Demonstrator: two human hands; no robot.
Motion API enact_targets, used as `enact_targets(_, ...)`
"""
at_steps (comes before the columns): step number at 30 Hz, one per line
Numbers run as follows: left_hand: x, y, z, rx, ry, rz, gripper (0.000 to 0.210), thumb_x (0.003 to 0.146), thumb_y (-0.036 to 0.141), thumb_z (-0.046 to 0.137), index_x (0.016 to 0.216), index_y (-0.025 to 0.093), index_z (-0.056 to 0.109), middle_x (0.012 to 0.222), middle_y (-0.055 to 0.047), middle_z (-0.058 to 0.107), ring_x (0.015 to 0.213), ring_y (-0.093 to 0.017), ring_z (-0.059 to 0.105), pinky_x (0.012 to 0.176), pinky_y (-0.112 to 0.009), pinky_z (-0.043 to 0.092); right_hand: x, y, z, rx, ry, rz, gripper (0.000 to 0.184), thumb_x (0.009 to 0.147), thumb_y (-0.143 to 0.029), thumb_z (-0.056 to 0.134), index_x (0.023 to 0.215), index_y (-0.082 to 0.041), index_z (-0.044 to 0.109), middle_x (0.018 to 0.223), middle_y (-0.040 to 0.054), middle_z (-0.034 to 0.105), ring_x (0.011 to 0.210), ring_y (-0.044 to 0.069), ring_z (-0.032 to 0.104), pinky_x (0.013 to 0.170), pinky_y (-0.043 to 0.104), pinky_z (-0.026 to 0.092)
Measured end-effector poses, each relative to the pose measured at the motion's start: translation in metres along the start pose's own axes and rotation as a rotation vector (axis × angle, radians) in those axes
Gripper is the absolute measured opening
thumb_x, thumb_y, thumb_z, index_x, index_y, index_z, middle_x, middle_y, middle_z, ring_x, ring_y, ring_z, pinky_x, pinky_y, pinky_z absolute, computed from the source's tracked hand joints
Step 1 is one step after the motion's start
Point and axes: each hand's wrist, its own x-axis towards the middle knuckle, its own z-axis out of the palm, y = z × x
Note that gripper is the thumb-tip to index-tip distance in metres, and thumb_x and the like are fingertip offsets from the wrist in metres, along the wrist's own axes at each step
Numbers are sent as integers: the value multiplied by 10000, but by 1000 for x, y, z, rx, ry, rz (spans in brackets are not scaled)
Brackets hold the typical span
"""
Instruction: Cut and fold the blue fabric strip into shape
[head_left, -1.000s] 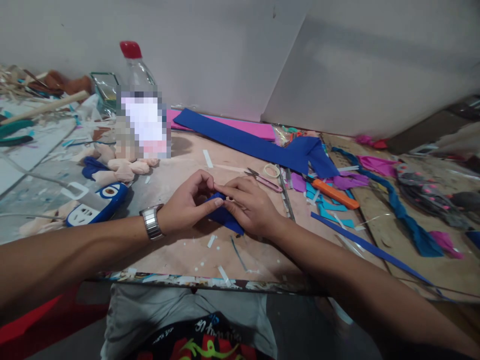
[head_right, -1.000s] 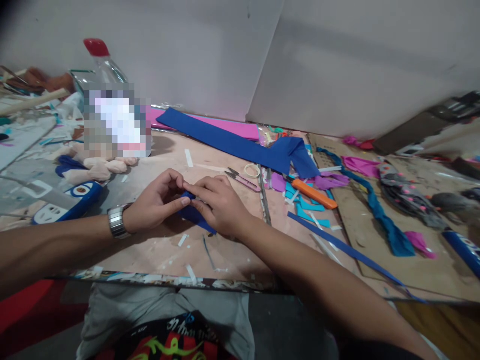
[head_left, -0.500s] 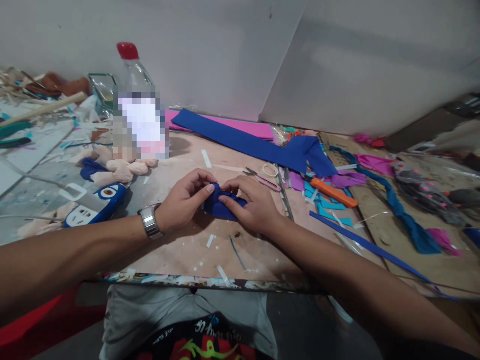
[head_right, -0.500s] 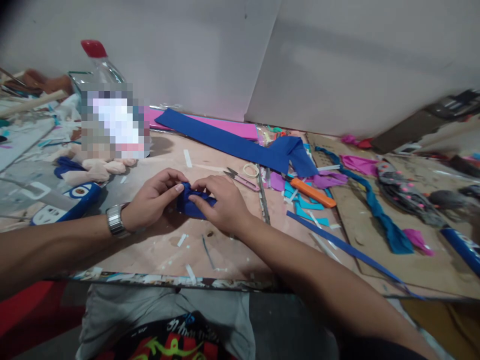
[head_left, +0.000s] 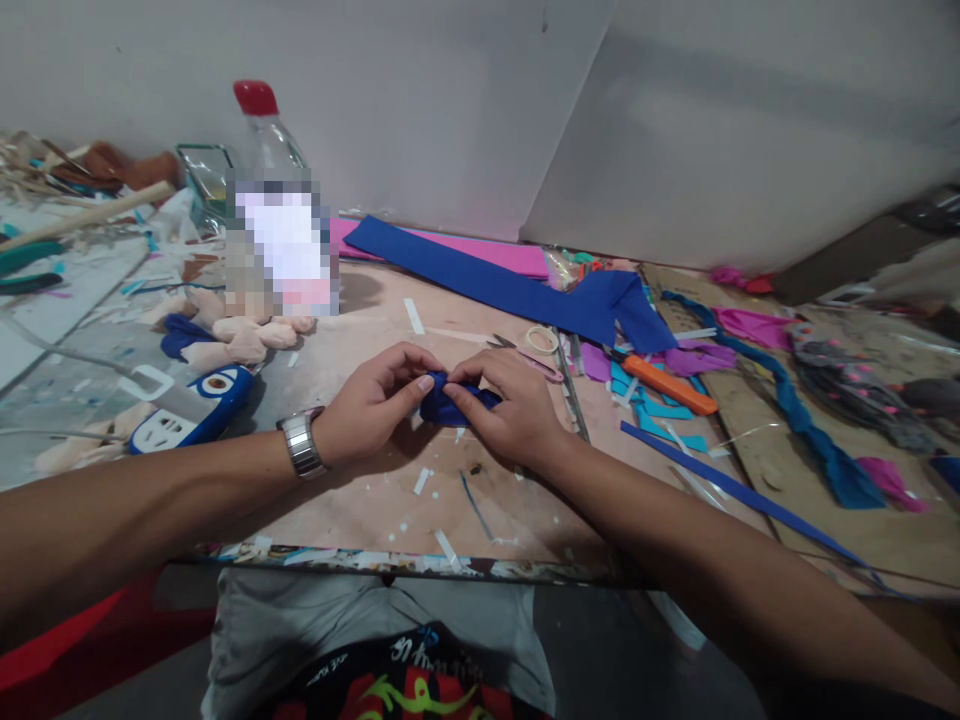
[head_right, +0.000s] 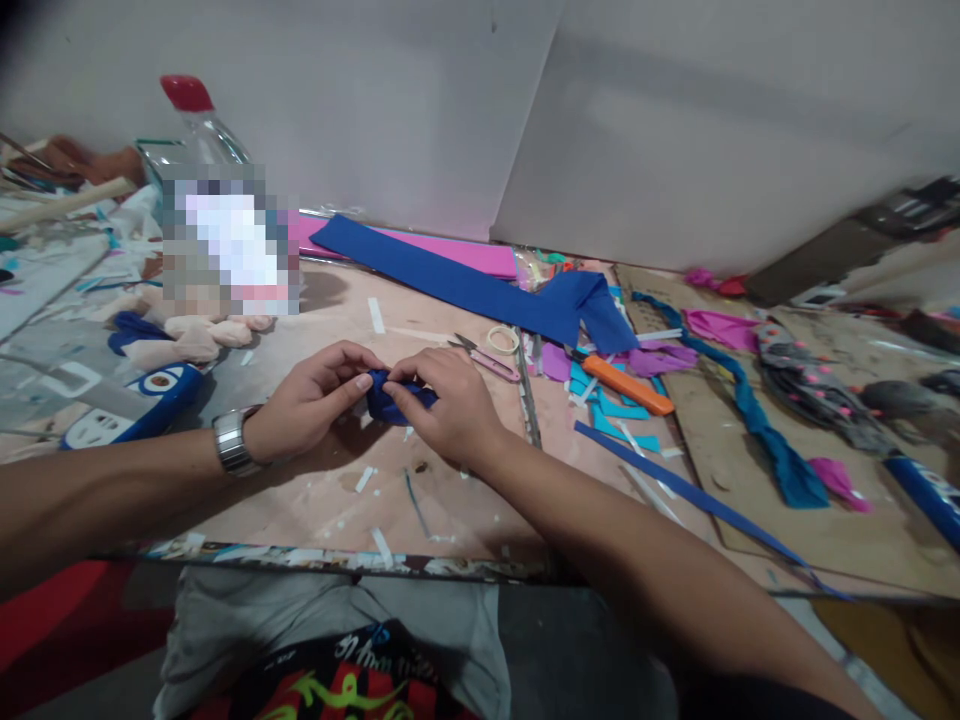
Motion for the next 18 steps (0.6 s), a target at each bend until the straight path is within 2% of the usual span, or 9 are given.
enact_targets(5, -2, 1, 1, 34, -18, -19, 274, 925, 331, 759, 1132, 198, 637, 1040, -58, 741, 867, -151, 694, 766, -273, 561, 0, 0, 1, 3, 4, -2, 70, 967, -272, 696, 922, -220, 688, 875, 25, 764, 823, 199, 699, 827, 379, 487)
enact_targets(9, -2, 1, 0, 23, 8, -32, 242, 953, 348, 727, 1115, 201, 623, 1018, -44, 734, 864, -146, 687, 765, -269, 547, 0, 1, 1, 9, 3, -5, 61, 952, -263, 720, 946, -205, 703, 888, 28, 771, 832, 196, 707, 834, 375, 485)
enact_targets(18, -2, 3, 2, -19, 15, -32, 253, 1007, 389, 642, 1155, 199, 565, 876, -6, 695, 671, -107, 581, 603, -232, 455, 0, 2, -1, 6, -16, 12, 113, 948, -337, 714, 967, -226, 714, 916, 30, 794, 835, 205, 721, 853, 398, 496)
